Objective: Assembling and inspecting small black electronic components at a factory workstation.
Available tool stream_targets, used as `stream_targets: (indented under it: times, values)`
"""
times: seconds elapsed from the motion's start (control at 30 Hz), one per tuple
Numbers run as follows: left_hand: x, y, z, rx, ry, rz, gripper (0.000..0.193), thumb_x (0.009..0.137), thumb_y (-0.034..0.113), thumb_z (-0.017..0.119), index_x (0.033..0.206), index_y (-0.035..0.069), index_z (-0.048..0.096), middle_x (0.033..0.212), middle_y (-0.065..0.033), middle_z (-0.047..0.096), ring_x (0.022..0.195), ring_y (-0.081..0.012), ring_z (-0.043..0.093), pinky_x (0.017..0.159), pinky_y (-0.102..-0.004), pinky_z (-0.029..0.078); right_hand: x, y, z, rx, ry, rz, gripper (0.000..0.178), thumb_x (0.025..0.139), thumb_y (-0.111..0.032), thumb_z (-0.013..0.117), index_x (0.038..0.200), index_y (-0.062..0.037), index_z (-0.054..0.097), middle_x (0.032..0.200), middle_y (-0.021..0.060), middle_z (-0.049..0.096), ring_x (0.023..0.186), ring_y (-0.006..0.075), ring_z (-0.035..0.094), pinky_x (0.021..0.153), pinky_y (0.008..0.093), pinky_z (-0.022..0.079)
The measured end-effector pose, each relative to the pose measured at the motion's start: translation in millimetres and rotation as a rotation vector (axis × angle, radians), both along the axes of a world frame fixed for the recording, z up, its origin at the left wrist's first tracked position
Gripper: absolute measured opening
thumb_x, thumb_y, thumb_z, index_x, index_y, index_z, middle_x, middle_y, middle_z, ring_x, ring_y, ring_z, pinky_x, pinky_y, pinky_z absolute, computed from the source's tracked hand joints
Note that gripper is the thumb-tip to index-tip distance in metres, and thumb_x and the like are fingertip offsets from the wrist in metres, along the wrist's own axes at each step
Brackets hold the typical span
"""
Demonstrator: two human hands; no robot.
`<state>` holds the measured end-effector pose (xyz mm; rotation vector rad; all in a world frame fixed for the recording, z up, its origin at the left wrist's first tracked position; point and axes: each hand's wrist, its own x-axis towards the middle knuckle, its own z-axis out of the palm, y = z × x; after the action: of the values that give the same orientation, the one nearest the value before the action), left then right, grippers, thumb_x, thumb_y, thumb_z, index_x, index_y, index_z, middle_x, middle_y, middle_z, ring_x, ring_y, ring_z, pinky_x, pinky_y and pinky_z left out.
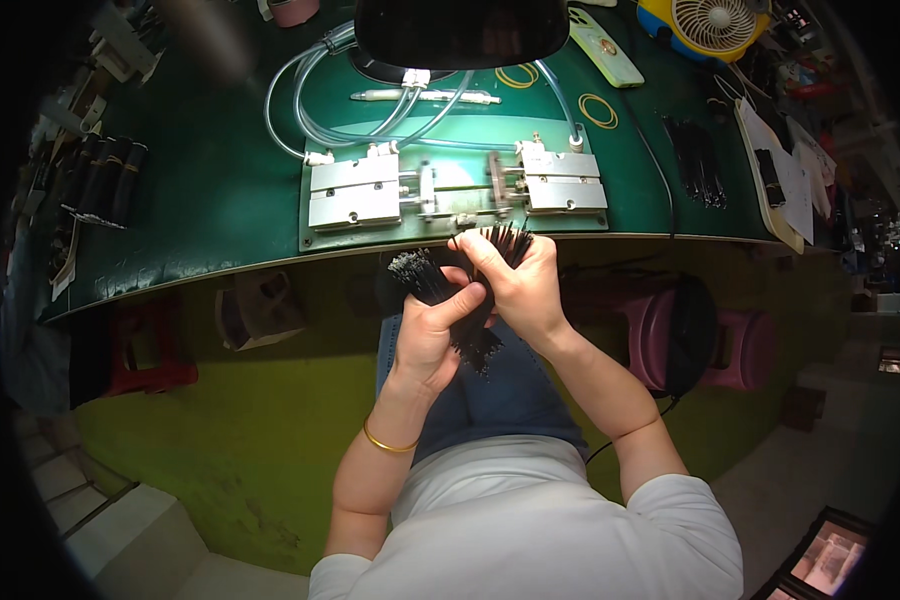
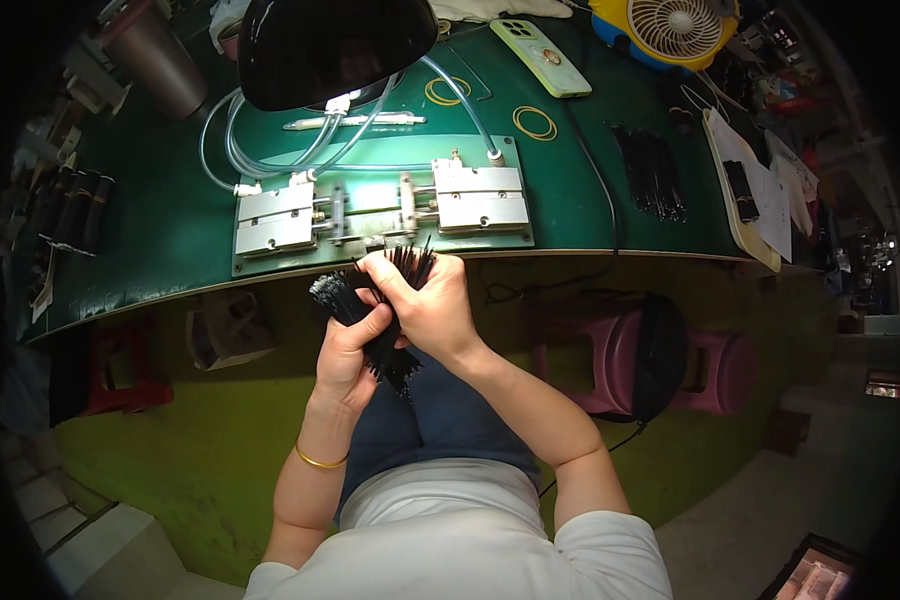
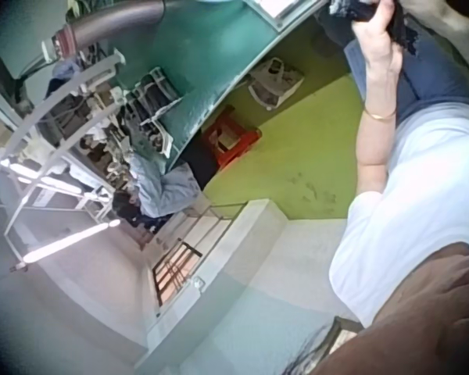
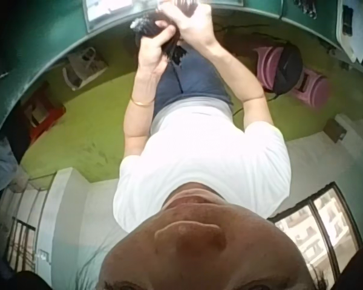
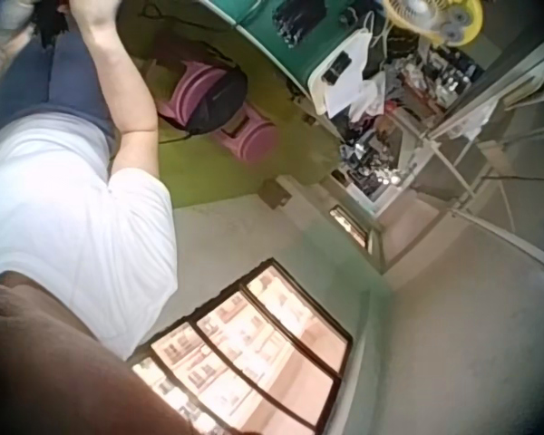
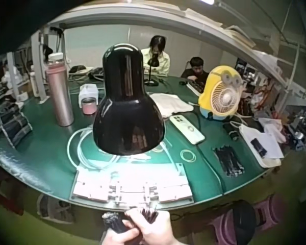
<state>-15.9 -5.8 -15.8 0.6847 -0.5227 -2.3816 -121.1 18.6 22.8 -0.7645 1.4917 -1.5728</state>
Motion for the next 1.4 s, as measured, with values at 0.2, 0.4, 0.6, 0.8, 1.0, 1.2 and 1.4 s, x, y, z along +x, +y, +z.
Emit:
stream_targets:
  times: [0.2,0.4,0.6,0.8,1.0,1.2,1.4]
  values:
    - [-1.1,0.0,1.0,0.000,-0.031,0.013,0.013,0.075,0.002,0.062,0.084,0.003,0.053,0.075,-0.0079,0.058,0.063,-0.0163,0.057,0.059,-0.0271,0.048,0.7,-2.2,0.7,0.042,-0.015,-0.069,0.020,0.081,-0.016,0.056,0.073,0.0008,0.062,0.051,0.0007,0.053,0.038,0.0042,0.044,0.030,0.0190,0.032]
    - [-3.2,-0.6,3.8,-0.011,-0.040,0.013,0.012,0.075,0.001,0.062,0.083,0.003,0.053,0.075,-0.0084,0.059,0.063,-0.0163,0.057,0.059,-0.0266,0.048,-4.4,-3.8,-3.7,0.058,-0.043,-0.055,0.020,0.081,-0.016,0.057,0.072,0.0013,0.062,0.051,0.0009,0.053,0.037,0.0044,0.044,0.030,0.0190,0.031]
    - [-5.2,-2.4,5.0,-0.013,-0.006,0.002,0.011,0.076,0.002,0.062,0.082,0.003,0.053,0.074,-0.0079,0.058,0.063,-0.0158,0.056,0.059,-0.0265,0.048,-7.0,-5.2,-4.0,0.043,-0.076,-0.043,0.020,0.081,-0.016,0.057,0.070,0.0009,0.061,0.053,0.0017,0.055,0.039,0.0044,0.045,0.030,0.0187,0.031]
    - [-4.9,-0.5,5.1,-0.004,-0.013,0.007,0.010,0.077,0.003,0.061,0.082,0.003,0.052,0.074,-0.0069,0.057,0.064,-0.0152,0.056,0.059,-0.0265,0.047,-5.2,-2.5,-3.3,0.013,-0.095,-0.032,0.021,0.082,-0.017,0.057,0.071,0.0008,0.061,0.055,0.0021,0.055,0.040,0.0044,0.045,0.030,0.0186,0.031]
    - [-4.1,4.2,8.4,-0.009,0.014,0.014,0.011,0.077,0.003,0.061,0.083,0.003,0.052,0.075,-0.0072,0.057,0.064,-0.0155,0.056,0.059,-0.0266,0.047,-3.8,-0.4,-6.2,-0.043,-0.003,-0.009,0.020,0.082,-0.017,0.056,0.074,0.0012,0.062,0.054,0.0019,0.054,0.040,0.0043,0.046,0.031,0.0187,0.032]
    - [-5.2,3.7,5.7,-0.035,-0.072,0.058,0.012,0.077,0.002,0.061,0.084,0.003,0.051,0.074,-0.0077,0.057,0.062,-0.0158,0.057,0.057,-0.0264,0.048,-7.4,-1.5,0.1,0.078,0.033,0.003,0.020,0.082,-0.016,0.056,0.076,0.0019,0.062,0.054,0.0021,0.055,0.042,0.0050,0.049,0.031,0.0189,0.033]
    - [-6.3,2.3,4.7,-0.064,-0.057,0.049,0.012,0.078,0.002,0.060,0.085,0.003,0.051,0.074,-0.0080,0.057,0.062,-0.0161,0.057,0.056,-0.0262,0.048,-6.7,-4.0,1.8,0.107,-0.028,-0.020,0.020,0.082,-0.016,0.056,0.073,0.0019,0.062,0.053,0.0026,0.055,0.041,0.0060,0.051,0.030,0.0189,0.034]
